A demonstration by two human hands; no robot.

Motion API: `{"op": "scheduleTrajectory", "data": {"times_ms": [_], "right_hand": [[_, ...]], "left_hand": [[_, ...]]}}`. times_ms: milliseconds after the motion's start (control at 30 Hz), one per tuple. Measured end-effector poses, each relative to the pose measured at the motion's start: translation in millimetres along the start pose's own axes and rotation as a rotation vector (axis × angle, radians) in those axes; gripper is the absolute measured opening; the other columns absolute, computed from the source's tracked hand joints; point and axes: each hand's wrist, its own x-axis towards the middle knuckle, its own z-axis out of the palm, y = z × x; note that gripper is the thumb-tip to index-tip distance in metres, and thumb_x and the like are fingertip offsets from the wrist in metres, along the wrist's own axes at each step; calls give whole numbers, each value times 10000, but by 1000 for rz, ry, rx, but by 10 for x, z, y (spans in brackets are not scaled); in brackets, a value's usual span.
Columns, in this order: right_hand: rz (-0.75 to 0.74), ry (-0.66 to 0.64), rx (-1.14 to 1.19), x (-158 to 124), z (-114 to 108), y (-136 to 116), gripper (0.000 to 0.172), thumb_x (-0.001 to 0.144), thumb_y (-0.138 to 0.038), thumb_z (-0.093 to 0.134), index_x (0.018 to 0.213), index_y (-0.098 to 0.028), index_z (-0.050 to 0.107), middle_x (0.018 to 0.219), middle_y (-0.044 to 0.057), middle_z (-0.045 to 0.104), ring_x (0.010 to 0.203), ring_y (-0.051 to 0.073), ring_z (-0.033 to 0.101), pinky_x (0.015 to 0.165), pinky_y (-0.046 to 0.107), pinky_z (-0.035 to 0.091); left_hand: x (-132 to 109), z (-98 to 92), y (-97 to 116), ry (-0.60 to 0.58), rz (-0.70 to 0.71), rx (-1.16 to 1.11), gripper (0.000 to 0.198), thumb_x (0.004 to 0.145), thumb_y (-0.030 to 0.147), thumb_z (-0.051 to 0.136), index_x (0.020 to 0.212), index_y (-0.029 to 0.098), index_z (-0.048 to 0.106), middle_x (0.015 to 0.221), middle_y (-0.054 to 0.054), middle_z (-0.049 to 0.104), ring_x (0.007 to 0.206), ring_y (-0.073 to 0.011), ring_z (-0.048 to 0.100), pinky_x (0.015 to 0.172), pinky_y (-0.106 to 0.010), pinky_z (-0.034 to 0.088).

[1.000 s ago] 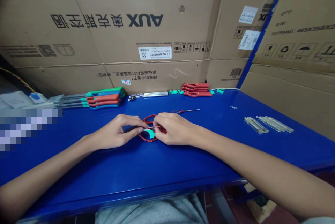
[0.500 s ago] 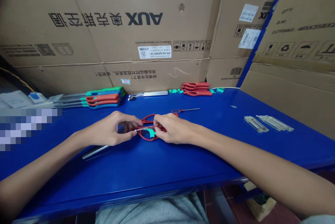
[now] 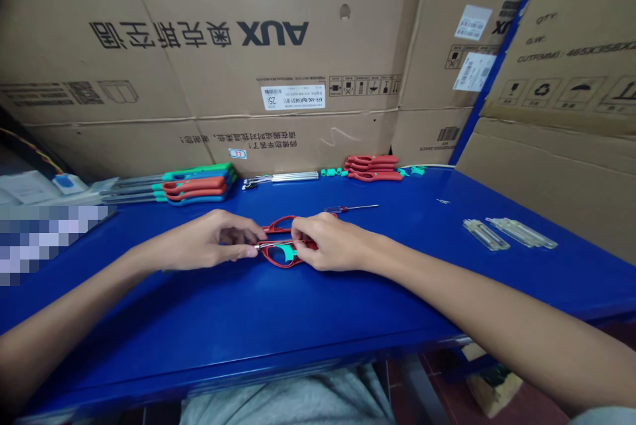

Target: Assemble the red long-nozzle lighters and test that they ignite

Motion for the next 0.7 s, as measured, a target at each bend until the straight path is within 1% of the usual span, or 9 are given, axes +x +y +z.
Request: {"op": "scheduleTrajectory", "data": {"times_ms": [100,267,433,567,700], "right_hand": [[-14,4,6,-2,10,0,75,802,-95,534,806,-161,569,697,2,609,586,101,509,577,231,379],[-13,13,12,-5,8,7,77,791,-92,543,803,-160,578,688,3,617,571,100,511,564,231,375],[-14,34,19,1,6,26,74,809,-104,533,815,-152,589,678,9,625,571,102,526,563,231,381],[-20,44,22,1,15,39,70,809,-108,536,815,-148,593,670,6,621,566,99,526,553,225,380],[-31,43,28,0,18,48,74,824,-121,528,827,-147,596,677,9,623,567,98,520,556,225,384]], "left_hand": [[6,-24,-15,15,15,63,356,836,447,604,1032,163,688,843,-46,711,695,-148,600,589,-233,470],[8,-44,-39,-29,9,-18,345,859,441,575,1042,163,668,832,-44,709,673,-143,606,602,-246,485],[-12,-57,-15,-22,11,3,353,820,404,627,1085,172,649,874,-48,712,775,-177,644,669,-276,511],[-20,-71,-19,-16,-13,21,374,820,380,633,1144,194,615,858,-28,719,750,-171,657,655,-270,508],[-18,-74,-32,12,-18,32,361,800,380,652,1098,178,622,846,-29,722,751,-174,665,665,-276,511]]}}
